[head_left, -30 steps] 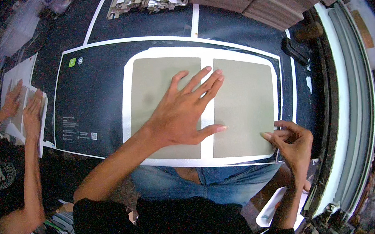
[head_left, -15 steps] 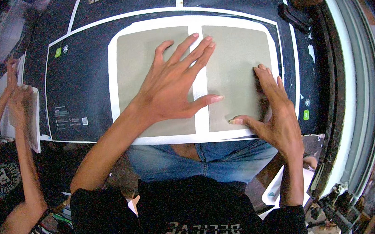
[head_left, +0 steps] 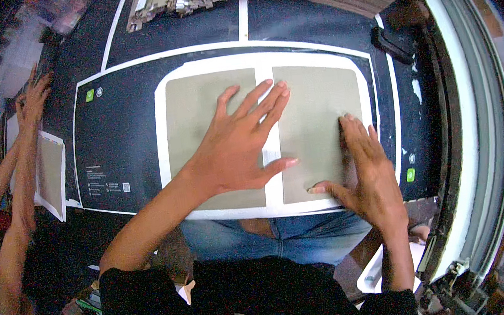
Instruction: The person assembles book covers by applying glue to large white sheets using a roller machine, placing two gray cardboard panels onto the glued surface, and then applying a white spine strip between them.
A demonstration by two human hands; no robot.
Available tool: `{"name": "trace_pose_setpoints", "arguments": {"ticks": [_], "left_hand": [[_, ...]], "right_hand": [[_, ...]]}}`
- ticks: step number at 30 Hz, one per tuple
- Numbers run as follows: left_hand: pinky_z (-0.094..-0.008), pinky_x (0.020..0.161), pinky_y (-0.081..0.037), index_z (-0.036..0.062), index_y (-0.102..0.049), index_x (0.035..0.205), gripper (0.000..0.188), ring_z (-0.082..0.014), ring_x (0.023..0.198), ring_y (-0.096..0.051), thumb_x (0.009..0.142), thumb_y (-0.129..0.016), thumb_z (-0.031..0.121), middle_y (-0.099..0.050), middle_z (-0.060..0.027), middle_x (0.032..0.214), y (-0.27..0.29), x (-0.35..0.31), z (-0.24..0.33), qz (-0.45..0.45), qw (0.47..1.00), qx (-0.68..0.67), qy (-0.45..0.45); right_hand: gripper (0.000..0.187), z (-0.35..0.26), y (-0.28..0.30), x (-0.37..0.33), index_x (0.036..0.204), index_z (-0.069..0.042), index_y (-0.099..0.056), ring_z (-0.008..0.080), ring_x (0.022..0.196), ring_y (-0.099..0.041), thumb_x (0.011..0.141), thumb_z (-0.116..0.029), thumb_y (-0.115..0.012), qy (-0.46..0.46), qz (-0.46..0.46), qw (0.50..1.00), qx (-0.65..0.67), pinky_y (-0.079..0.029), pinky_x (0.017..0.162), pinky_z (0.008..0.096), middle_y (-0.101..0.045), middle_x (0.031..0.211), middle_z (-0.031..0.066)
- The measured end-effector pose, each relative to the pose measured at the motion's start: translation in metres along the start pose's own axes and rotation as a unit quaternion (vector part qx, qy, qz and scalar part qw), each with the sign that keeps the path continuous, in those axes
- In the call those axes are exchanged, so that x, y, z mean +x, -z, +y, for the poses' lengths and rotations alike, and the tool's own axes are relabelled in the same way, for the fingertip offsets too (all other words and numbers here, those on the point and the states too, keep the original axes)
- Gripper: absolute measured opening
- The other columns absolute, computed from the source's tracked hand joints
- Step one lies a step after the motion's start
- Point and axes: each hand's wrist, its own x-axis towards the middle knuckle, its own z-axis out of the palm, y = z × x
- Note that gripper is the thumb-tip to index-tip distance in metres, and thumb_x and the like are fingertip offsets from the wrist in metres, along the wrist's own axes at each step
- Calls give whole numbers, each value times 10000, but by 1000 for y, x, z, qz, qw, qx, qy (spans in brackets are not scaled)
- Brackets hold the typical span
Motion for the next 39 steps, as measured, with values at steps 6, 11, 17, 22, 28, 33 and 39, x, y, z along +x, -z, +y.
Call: {"name": "trace_pose_setpoints", "arguments": {"ticks": [6, 11, 17, 22, 28, 33, 39], "left_hand": [[-599, 1181, -184, 45, -465, 1474, 739, -307, 1469, -359, 924, -641, 505, -482, -139, 1522, 10, 8, -3, 28, 999, -39, -15], [-460, 986, -474, 109, -775, 918, 120, -252, 949, -735, 840, -713, 174, -776, -82, 942, 40, 45, -100, 321, 941, -13, 102], [-487, 921, -560, 46, -744, 1047, 385, -390, 1049, -710, 836, -771, 367, -734, -226, 1077, 86, 35, -301, 264, 812, 12, 520], [-524, 977, -531, 30, -721, 1154, 501, -395, 1169, -666, 839, -782, 415, -696, -236, 1216, 81, 46, -327, 206, 798, 1, 566], [-577, 910, -542, -22, -682, 1147, 360, -457, 1097, -678, 874, -716, 211, -703, -278, 1137, 79, 53, -283, 279, 798, -38, 532], [-584, 821, -553, -25, -642, 1039, 177, -480, 950, -698, 870, -619, 23, -720, -269, 991, 86, 26, -278, 376, 808, 25, 453], [-374, 616, -573, 15, -548, 1111, 214, -212, 722, -697, 912, -624, 3, -706, -144, 890, 73, -21, -163, 451, 773, -366, 255]], "right_hand": [[1151, 0, -4, -1, 1518, 117, -245, 489, 1446, -343, 699, -397, -869, 38, -45, 997, -57, -267, 1228, 522, -344, 1539, 355], [1154, 7, -6, -4, 1522, 105, -253, 478, 1475, -298, 703, -427, -867, 21, -45, 997, -59, -235, 1242, 511, -305, 1554, 371], [1141, -4, -1, -1, 1522, 93, -261, 490, 1473, -294, 704, -410, -878, 16, -58, 998, -34, -240, 1241, 510, -294, 1554, 383], [1131, -7, -4, 0, 1527, 47, -334, 467, 1479, -304, 649, -342, -933, 0, -47, 999, -20, -271, 1236, 476, -327, 1555, 355], [1171, 3, -3, -6, 1537, 73, -271, 466, 1477, -310, 680, -429, -890, 0, -64, 997, -33, -255, 1232, 506, -316, 1573, 335], [1161, -2, -6, -4, 1540, 33, -315, 444, 1474, -333, 673, -498, -876, 9, -55, 996, -73, -274, 1217, 518, -342, 1567, 322], [1079, -5, -8, -7, 1481, 10, -453, 448, 1339, -519, 644, -515, -889, -66, -60, 994, -60, -374, 1158, 531, -557, 1404, 301]]}}
